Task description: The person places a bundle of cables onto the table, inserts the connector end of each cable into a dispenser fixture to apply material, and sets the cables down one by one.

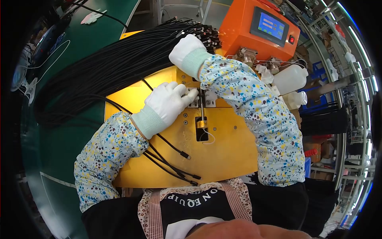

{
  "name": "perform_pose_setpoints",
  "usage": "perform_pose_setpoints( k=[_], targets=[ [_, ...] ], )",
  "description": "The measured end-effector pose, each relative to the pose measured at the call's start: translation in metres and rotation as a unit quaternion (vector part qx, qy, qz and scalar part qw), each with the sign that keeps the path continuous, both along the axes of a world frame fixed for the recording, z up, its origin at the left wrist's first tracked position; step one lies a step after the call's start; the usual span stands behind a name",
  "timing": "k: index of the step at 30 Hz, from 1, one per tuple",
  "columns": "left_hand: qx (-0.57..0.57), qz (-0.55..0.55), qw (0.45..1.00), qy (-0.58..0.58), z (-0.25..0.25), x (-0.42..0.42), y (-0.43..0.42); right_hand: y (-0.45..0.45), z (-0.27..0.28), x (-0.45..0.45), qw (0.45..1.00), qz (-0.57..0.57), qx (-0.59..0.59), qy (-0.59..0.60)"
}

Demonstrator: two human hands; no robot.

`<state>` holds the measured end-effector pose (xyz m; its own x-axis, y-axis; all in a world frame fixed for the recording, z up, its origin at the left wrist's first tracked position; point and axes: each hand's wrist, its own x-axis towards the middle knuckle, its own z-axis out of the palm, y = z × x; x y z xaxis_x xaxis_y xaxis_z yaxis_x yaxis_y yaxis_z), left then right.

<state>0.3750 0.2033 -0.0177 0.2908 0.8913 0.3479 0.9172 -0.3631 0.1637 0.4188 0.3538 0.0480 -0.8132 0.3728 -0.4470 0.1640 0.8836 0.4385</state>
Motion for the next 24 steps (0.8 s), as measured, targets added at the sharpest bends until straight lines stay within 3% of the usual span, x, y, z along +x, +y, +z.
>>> perform_pose_setpoints(
  k=[3,6,7,19,22,24],
  targets=[
    [0.010,0.001,1.000,0.006,-0.004,-0.001,0.001,0.008,-0.011,0.009,0.998,0.025,0.025,0.053],
    [0.015,0.004,1.000,0.002,-0.005,-0.001,0.000,0.015,-0.008,0.028,0.960,0.055,0.073,0.263],
    [0.028,0.004,1.000,-0.005,-0.006,-0.002,0.001,0.014,-0.001,0.035,0.950,0.084,0.096,0.285],
    [0.109,-0.013,0.993,-0.046,-0.010,-0.007,0.007,0.034,0.008,0.065,0.881,0.136,0.174,0.418],
    [0.111,-0.021,0.992,-0.052,-0.010,-0.007,0.008,0.036,0.002,0.078,0.857,0.120,0.178,0.469],
    [0.097,-0.026,0.993,-0.061,-0.013,-0.007,0.008,0.036,0.001,0.087,0.871,0.084,0.181,0.448]
  ],
)
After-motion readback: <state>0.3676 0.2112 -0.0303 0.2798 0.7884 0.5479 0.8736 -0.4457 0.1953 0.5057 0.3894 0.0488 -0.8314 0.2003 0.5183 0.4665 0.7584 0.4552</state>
